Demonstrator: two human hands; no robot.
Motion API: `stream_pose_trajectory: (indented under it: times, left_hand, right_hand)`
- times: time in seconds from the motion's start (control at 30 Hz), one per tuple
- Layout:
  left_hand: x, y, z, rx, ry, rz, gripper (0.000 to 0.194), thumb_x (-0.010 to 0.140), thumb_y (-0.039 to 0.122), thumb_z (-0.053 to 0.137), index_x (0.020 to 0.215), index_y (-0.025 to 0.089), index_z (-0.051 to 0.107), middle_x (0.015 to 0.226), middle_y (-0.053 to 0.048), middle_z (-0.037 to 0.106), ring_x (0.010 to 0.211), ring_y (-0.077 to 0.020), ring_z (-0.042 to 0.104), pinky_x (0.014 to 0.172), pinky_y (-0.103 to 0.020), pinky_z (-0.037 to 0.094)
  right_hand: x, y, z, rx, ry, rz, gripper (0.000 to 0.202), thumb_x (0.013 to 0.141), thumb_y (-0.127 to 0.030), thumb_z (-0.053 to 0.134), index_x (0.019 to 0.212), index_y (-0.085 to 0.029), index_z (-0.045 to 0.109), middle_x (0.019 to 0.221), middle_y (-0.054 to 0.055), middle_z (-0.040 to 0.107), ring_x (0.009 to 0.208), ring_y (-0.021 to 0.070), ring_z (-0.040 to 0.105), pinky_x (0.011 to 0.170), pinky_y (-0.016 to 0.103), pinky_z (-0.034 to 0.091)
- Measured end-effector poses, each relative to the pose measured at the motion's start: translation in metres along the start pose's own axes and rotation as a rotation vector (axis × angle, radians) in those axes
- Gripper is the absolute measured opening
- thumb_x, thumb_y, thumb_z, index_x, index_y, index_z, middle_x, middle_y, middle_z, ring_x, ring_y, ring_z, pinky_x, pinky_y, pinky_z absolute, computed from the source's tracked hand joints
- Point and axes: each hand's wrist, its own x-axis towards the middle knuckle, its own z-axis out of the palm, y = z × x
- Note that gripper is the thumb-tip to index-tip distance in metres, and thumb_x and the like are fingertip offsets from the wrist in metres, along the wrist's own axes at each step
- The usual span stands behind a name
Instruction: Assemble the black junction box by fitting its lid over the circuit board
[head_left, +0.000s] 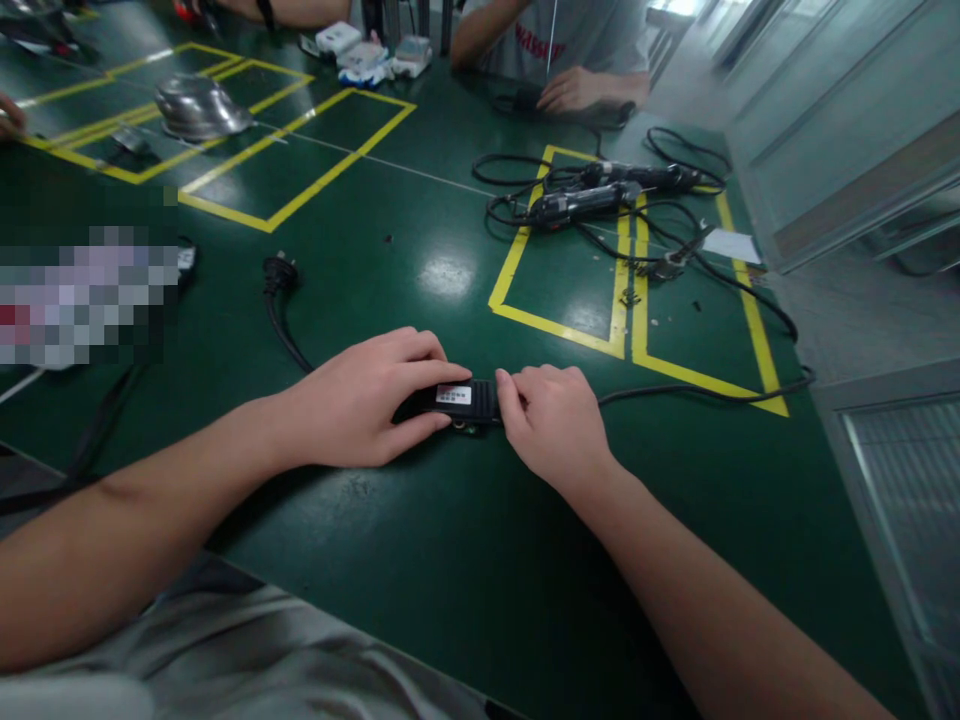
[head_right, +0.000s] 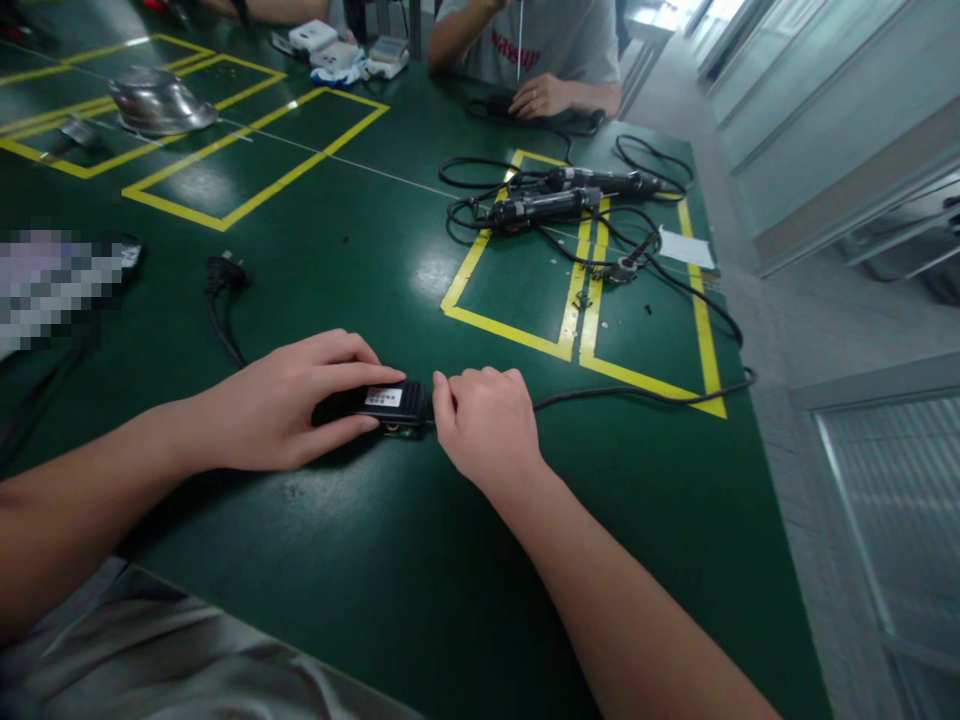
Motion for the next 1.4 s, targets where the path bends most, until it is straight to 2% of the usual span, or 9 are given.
stream_pose_trajectory:
  times: [0.17,0.33,0.57,0.83,1.0,1.13,1.23,1.3,1.4]
  left_hand:
    - [-0.002,-0.003,-0.002,-0.031,0.151,0.004,0.042,0.105,0.037,0.063,0.141,0.016,0.071,0.123,-0.013,0.072,0.110,-0.0277,0.069,0.101,-0.042,0.058]
    - [0.000,0.000,-0.001,0.033,-0.089,0.043,0.036,0.103,0.031,0.066,0.135,0.017,0.075,0.116,-0.013,0.072,0.102,-0.0279,0.069,0.091,-0.041,0.059]
    - [0.001,0.003,0.000,0.057,-0.119,0.017,0.038,0.103,0.032,0.067,0.137,0.018,0.075,0.117,-0.013,0.073,0.103,-0.0279,0.069,0.090,-0.040,0.058]
    - [0.004,-0.011,-0.004,-0.032,0.182,-0.185,0.047,0.105,0.046,0.060,0.140,0.016,0.073,0.118,-0.012,0.073,0.105,-0.0277,0.071,0.098,-0.043,0.059]
    - [0.004,-0.028,0.004,0.151,0.046,-0.301,0.044,0.101,0.039,0.060,0.137,0.017,0.074,0.122,-0.015,0.074,0.109,-0.0331,0.068,0.100,-0.053,0.058]
    - [0.003,-0.027,0.005,0.175,0.121,-0.279,0.046,0.100,0.036,0.062,0.141,0.018,0.070,0.130,-0.016,0.069,0.114,-0.0330,0.065,0.101,-0.053,0.057]
    - [0.003,-0.020,-0.004,0.242,0.149,-0.255,0.031,0.104,0.038,0.055,0.110,0.018,0.078,0.111,-0.014,0.069,0.099,-0.0289,0.064,0.088,-0.045,0.055]
    - [0.004,-0.016,-0.009,0.297,0.047,-0.228,0.040,0.107,0.038,0.050,0.081,0.019,0.074,0.091,-0.011,0.068,0.083,-0.0251,0.062,0.076,-0.041,0.048]
    - [0.004,-0.014,-0.008,0.338,-0.116,-0.201,0.052,0.109,0.040,0.047,0.066,0.020,0.068,0.073,-0.008,0.067,0.067,-0.0209,0.059,0.070,-0.040,0.038]
  right_hand:
    - [0.000,-0.001,0.000,0.009,-0.007,0.000,0.055,0.113,-0.030,0.042,0.070,-0.020,0.075,0.073,0.008,0.074,0.068,0.0199,0.059,0.072,0.039,0.027]
    - [0.000,-0.002,-0.001,0.009,-0.017,0.005,0.055,0.113,-0.030,0.042,0.070,-0.020,0.075,0.071,0.008,0.073,0.068,0.0200,0.059,0.073,0.039,0.027]
    - [0.000,-0.001,-0.001,0.017,-0.001,0.006,0.055,0.113,-0.030,0.044,0.069,-0.020,0.074,0.069,0.007,0.070,0.067,0.0206,0.058,0.073,0.039,0.028]
    - [0.000,-0.001,0.000,0.022,-0.002,0.000,0.056,0.113,-0.030,0.043,0.067,-0.020,0.073,0.070,0.008,0.072,0.067,0.0203,0.059,0.073,0.039,0.028]
    - [0.000,0.000,-0.001,0.040,-0.012,0.006,0.056,0.112,-0.031,0.046,0.064,-0.020,0.071,0.067,0.007,0.068,0.066,0.0197,0.057,0.073,0.039,0.028]
    - [-0.001,0.000,-0.001,0.060,0.005,-0.001,0.055,0.111,-0.033,0.048,0.062,-0.021,0.069,0.063,0.005,0.065,0.065,0.0190,0.054,0.073,0.038,0.029]
    - [-0.002,-0.001,-0.001,0.055,0.030,-0.006,0.053,0.109,-0.033,0.051,0.060,-0.021,0.066,0.062,0.005,0.063,0.065,0.0185,0.053,0.072,0.038,0.028]
    - [-0.002,-0.002,-0.001,0.046,0.036,-0.009,0.053,0.108,-0.033,0.052,0.058,-0.021,0.064,0.062,0.004,0.062,0.065,0.0181,0.052,0.072,0.038,0.027]
    - [-0.002,-0.003,-0.001,0.031,0.028,-0.015,0.053,0.108,-0.033,0.052,0.057,-0.021,0.063,0.061,0.004,0.060,0.064,0.0178,0.051,0.072,0.038,0.027]
